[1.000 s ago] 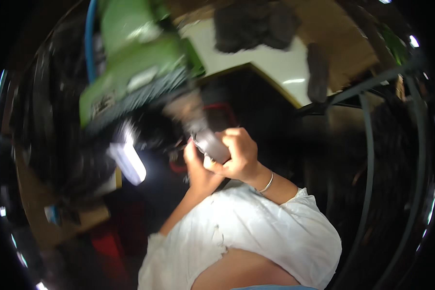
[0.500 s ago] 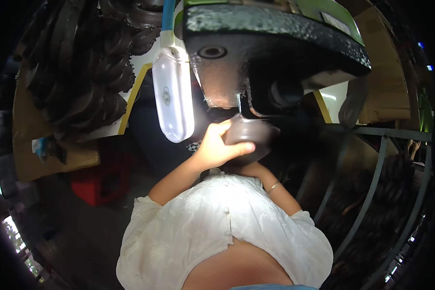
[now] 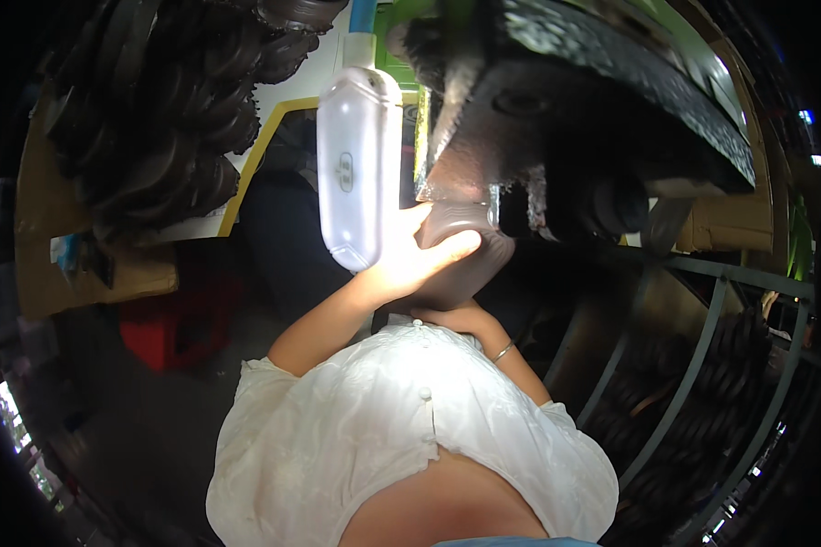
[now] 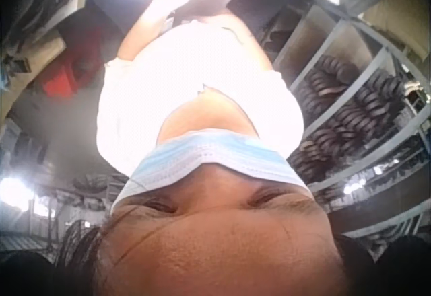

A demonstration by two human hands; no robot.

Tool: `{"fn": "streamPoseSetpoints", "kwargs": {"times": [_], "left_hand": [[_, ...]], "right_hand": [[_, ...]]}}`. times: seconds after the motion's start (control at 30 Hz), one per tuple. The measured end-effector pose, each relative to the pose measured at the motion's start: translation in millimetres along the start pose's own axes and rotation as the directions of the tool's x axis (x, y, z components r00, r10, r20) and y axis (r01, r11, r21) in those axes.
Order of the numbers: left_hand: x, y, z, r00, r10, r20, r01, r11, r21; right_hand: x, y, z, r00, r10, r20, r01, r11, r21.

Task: The person retrieves multiple dark-colored sandals from a metal rack and uses a green grinding machine to smooth the soles. The person holds each sandal against the rotating grinding wheel, moving it back and forth to even out the surface, then places the finished sandal on a nearby table.

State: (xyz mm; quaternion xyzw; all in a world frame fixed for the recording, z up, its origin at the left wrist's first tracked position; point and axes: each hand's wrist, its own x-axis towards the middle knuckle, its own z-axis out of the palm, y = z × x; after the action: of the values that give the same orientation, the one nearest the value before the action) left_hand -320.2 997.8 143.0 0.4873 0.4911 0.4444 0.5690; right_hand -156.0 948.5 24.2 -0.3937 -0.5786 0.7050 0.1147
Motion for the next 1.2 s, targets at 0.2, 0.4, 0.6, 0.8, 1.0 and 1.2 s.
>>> {"fn": "streamPoseSetpoints", "kwargs": {"times": [0.2, 0.4, 0.6, 0.8, 1.0, 1.2], "left_hand": [[-4.8, -6.4, -4.5, 0.988, 0.147, 0.037, -0.139, 0.975, -0.172], [-10.7, -38.1, -10.1, 0.998, 0.065, -0.009, -0.066, 0.977, -0.203], [-14.3, -43.0, -11.6, 0.996, 0.016, 0.084, 0.002, 0.979, -0.203], [-23.7, -32.4, -11.2, 0.999, 0.023, -0.032, -0.031, 0.957, -0.287], [-40.5, -29.0, -32.2, 0.99, 0.027, -0.137, -0.078, 0.919, -0.387], [-51.4, -35.0, -57.3, 0.973, 0.095, -0.211, -0.155, 0.944, -0.291]], "right_hand": [[-39.0, 17.5, -33.4, 0.988, -0.028, -0.149, 0.007, 0.99, -0.144], [-110.0, -2.9, -103.5, 0.915, 0.042, -0.401, -0.014, 0.997, 0.073], [-139.0, -20.1, -150.3, 0.572, -0.268, -0.776, 0.577, 0.804, 0.147], [-106.7, -37.7, -154.3, 0.363, -0.293, -0.884, 0.775, 0.622, 0.113], [-74.6, -53.5, -131.7, 0.355, -0.323, -0.878, 0.806, 0.581, 0.112], [-50.6, -73.7, -99.8, 0.417, -0.399, -0.817, 0.829, 0.536, 0.161]]}}
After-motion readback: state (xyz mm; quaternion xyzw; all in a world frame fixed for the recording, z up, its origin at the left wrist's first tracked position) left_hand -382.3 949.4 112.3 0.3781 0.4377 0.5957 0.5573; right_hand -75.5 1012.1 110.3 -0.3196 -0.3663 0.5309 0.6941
